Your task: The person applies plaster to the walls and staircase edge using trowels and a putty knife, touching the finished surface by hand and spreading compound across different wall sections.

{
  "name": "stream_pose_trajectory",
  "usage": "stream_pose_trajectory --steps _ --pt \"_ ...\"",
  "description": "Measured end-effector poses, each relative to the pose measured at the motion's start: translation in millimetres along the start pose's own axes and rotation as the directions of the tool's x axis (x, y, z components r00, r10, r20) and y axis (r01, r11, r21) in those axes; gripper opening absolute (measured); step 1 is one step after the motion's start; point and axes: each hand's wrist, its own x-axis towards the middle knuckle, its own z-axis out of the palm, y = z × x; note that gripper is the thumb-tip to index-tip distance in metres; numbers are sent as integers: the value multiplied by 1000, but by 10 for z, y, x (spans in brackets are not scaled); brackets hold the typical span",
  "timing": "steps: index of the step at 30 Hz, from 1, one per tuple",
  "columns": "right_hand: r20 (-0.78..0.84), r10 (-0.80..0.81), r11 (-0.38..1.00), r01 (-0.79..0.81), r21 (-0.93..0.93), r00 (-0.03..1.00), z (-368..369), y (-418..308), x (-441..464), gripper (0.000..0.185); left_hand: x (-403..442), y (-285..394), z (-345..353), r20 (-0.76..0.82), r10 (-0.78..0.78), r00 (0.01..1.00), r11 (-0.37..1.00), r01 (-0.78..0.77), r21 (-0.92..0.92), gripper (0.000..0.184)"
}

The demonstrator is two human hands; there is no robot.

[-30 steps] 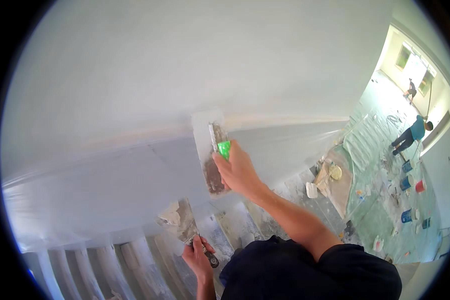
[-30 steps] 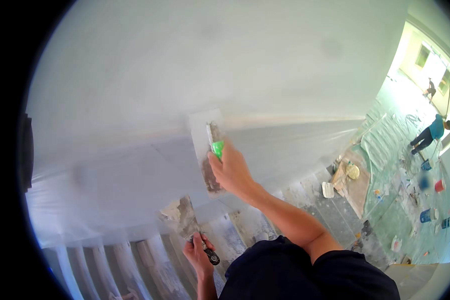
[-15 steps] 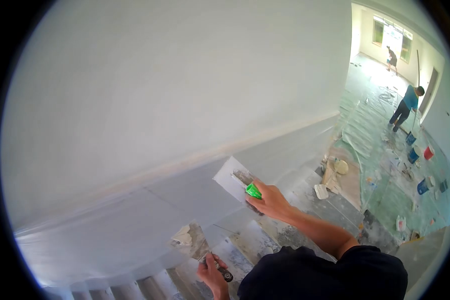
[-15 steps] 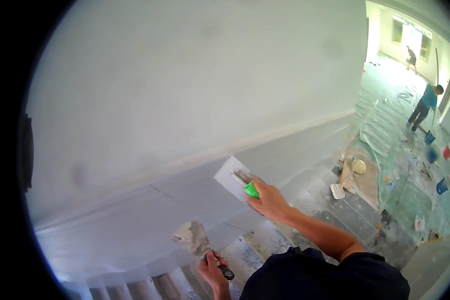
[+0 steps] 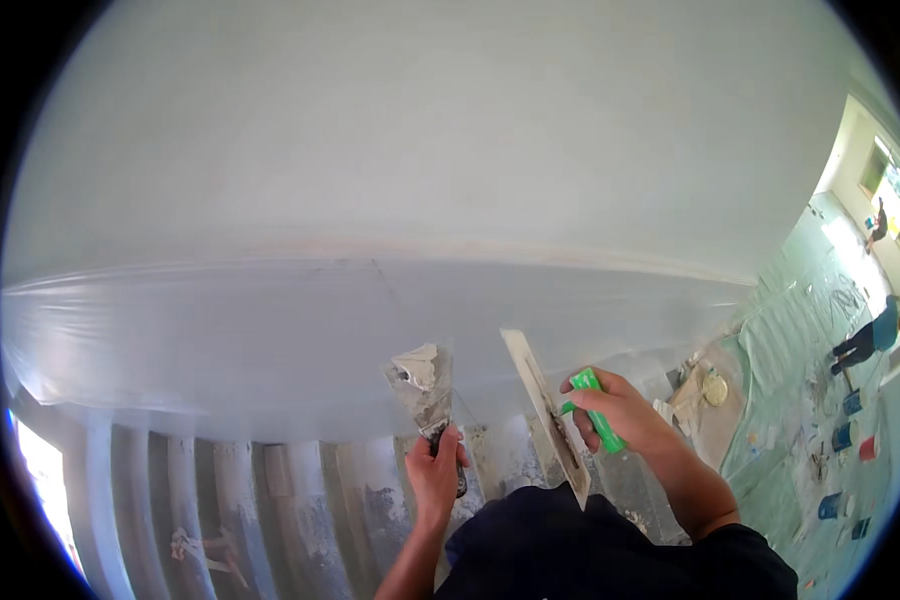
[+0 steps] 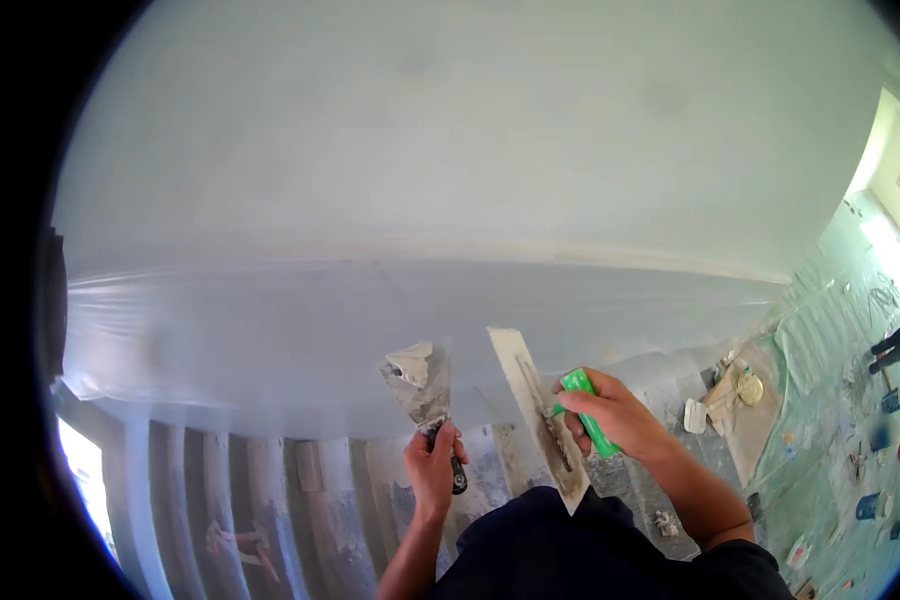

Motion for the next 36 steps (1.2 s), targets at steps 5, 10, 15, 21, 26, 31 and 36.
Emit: stream_pose_trajectory --steps 5,10,15,21,26,31,36 --pt "222 202 973 -222 68 954 136 3 -66 31 -37 36 -5 -32 37 999 999 -36 31 21" --pt "287 274 949 -307 76 918 414 -33 -65 27 -54 52 -46 -37 19 999 988 -13 152 19" --pt "292 321 934 -353 62 901 552 -54 16 29 -71 167 -29 -45 23 999 982 -14 187 18" --pt "275 321 934 -351 68 906 549 4 70 30 -85 146 -1 -56 47 997 976 -34 217 18" --pt "206 300 953 -302 -23 931 611 -27 140 27 -97 201 9 -35 27 999 982 -20 187 17" --pt "166 319 947 -309 -83 933 691 -34 226 28 -73 146 -26 1 43 999 976 -42 212 15" --pt "189 319 947 -305 -101 929 684 2 324 31 -53 57 -42 28 94 995 960 -98 260 16"
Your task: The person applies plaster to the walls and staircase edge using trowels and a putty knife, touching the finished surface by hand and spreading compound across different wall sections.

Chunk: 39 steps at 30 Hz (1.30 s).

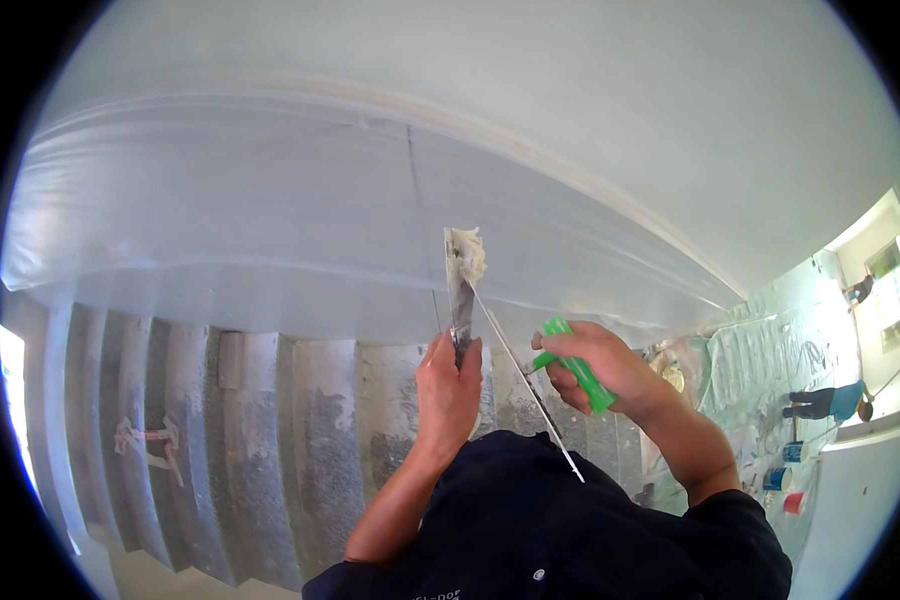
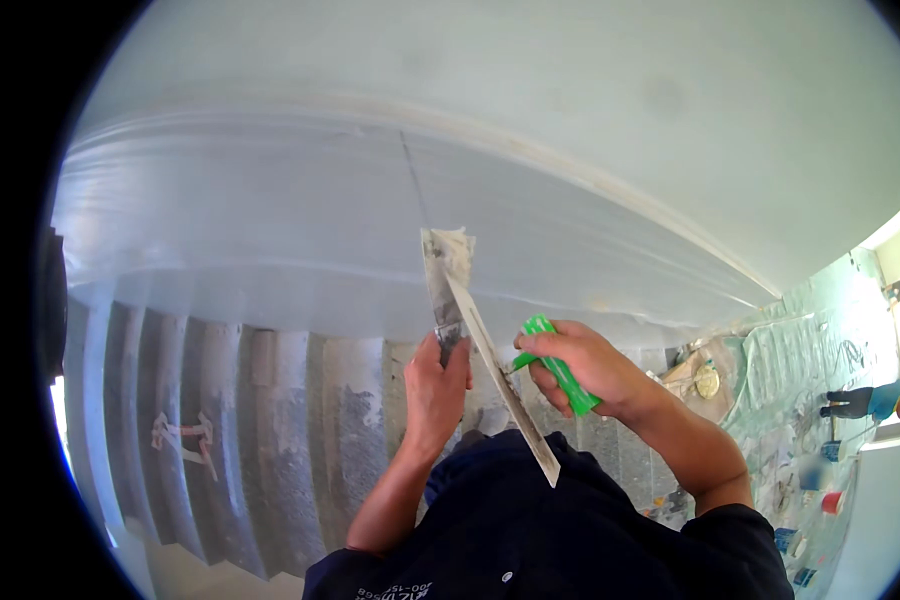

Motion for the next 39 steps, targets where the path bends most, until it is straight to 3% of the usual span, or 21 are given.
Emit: stream_pose_trajectory --steps 5,8,11,14,16,17,19,20,24,27,28,31,34,39 --pt "102 49 999 -47 -23 994 -124 -71 87 29 -23 -48 14 -16 6 1000 999 -6 32 22" --pt "113 107 994 -102 -50 988 -197 -118 103 26 -44 79 -13 -54 89 995 990 -83 118 27" --pt "164 114 992 -103 -75 980 -262 -136 110 26 -13 -21 11 -120 257 959 952 -230 202 19" --pt "159 144 984 -125 -127 977 -262 -210 59 26 -8 -32 -45 26 26 999 991 -29 129 20" --pt "172 138 984 -115 -139 975 -237 -290 13 24 43 -261 -58 39 -31 999 995 27 95 17" --pt "123 90 984 -69 -166 988 -198 -366 -61 24 79 -366 -46 46 -55 997 996 51 78 17" --pt "23 -13 976 17 -218 1000 -172 -533 -274 23 52 -183 -75 32 -191 981 972 193 -130 19" --pt "-4 -140 957 134 -257 990 -209 -543 -312 23 37 -126 -107 39 -264 964 936 265 -233 20" --pt "-131 -503 775 379 -506 854 -125 -760 -127 21 64 -277 -282 -14 -202 979 893 179 -412 19" --pt "-184 -635 656 397 -642 750 -19 -967 114 23 114 -335 -392 -25 -214 976 870 179 -458 18" --pt "-210 -652 602 329 -727 729 108 -1068 161 24 121 -370 -421 -23 -220 975 862 183 -472 18" --pt "16 -861 103 206 -973 508 79 -1245 440 21 124 -399 -471 -16 -218 976 853 183 -489 19" --pt "141 -905 -67 192 -979 402 102 -1363 629 19 127 -423 -502 -34 -220 975 833 170 -526 19" --pt "209 -906 -161 157 -974 367 55 -1486 788 19 127 -512 -519 -60 -210 976 806 138 -576 17"
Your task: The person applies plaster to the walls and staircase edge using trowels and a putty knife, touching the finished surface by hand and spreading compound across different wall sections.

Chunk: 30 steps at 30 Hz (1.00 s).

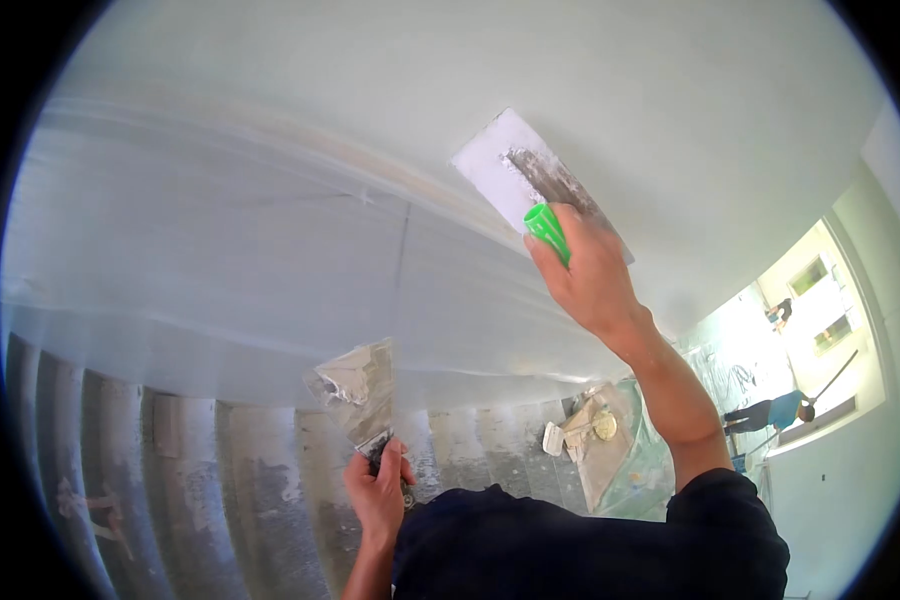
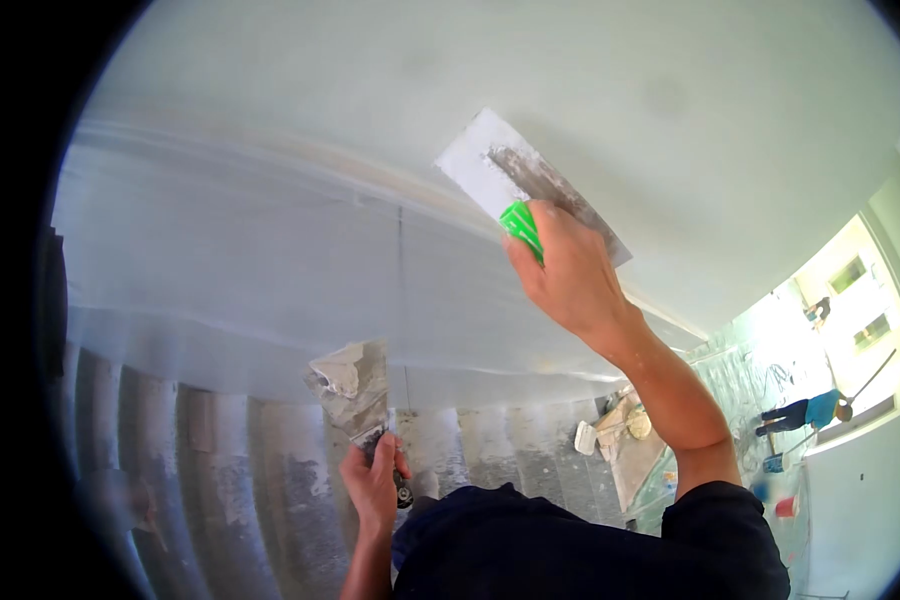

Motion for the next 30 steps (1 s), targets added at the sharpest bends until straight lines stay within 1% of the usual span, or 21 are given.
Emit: stream_pose_trajectory --steps 4,7,10,16,19,22,28,30 --pt "20 -21 999 22 -43 1000 8 108 41 20 -7 -9 45 1 9 1000 1000 -9 -6 17" --pt "34 -44 997 46 -61 998 -1 74 71 28 -8 -4 60 3 22 1000 1000 -22 -17 18" --pt "97 1 997 7 -73 995 -9 34 118 30 -3 -11 72 2 24 1000 999 -24 -36 18" --pt "40 -32 994 36 -106 999 41 -66 140 30 15 19 121 3 28 1000 999 -28 -36 19" --pt "72 66 989 -56 -134 995 43 -151 110 32 28 31 127 13 33 999 999 -32 -26 19" --pt "130 138 975 -111 -195 982 22 -88 78 32 52 73 151 11 35 999 999 -35 -33 19" --pt "84 97 982 -81 -172 992 70 190 -156 31 36 35 126 57 15 998 1000 -17 24 17" --pt "102 149 977 -130 -171 984 79 262 -180 30 74 56 129 49 10 999 1000 -11 17 18"
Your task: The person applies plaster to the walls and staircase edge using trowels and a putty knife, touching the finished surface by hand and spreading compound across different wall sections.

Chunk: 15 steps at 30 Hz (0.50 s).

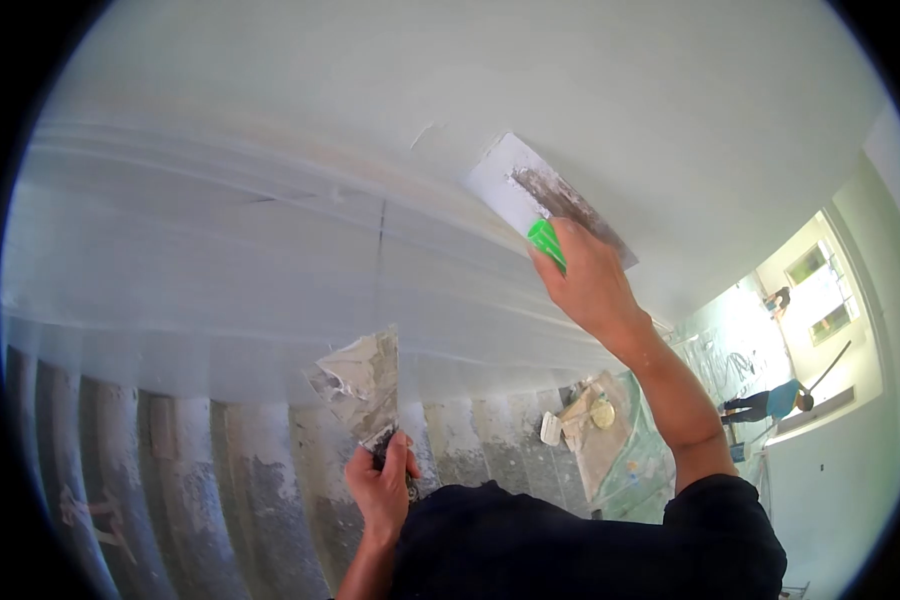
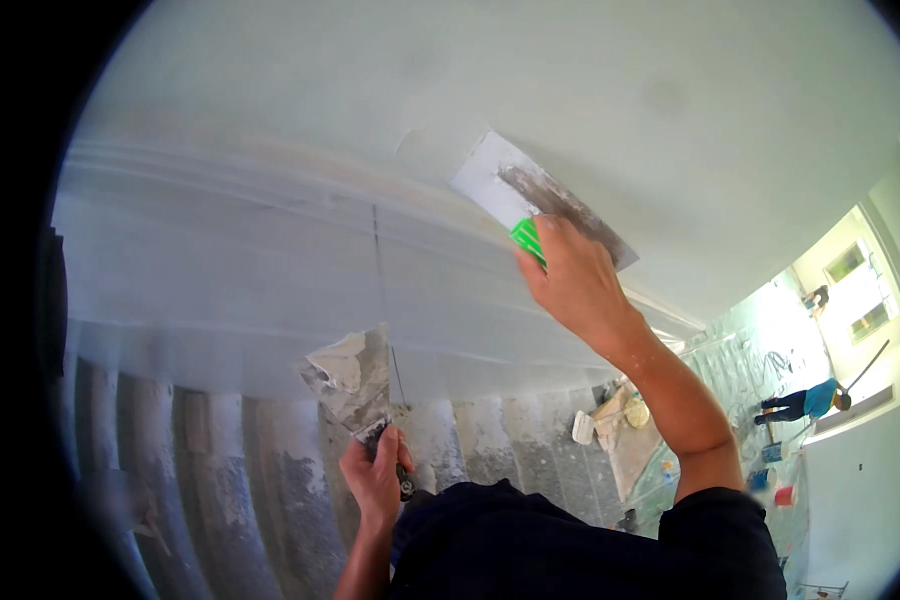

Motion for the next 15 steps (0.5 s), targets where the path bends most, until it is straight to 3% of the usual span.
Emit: stream_pose_trajectory --steps 4,8,15 --pt "43 44 998 -43 -35 998 -37 174 -191 28 -37 -16 11 -11 -1 1000 1000 1 13 19" --pt "52 114 990 -118 80 992 -56 11 54 25 210 72 -38 -34 13 999 1000 -13 22 20" --pt "-100 95 965 -67 252 990 -114 -469 210 24 -20 69 -30 -16 16 1000 1000 -15 23 20"
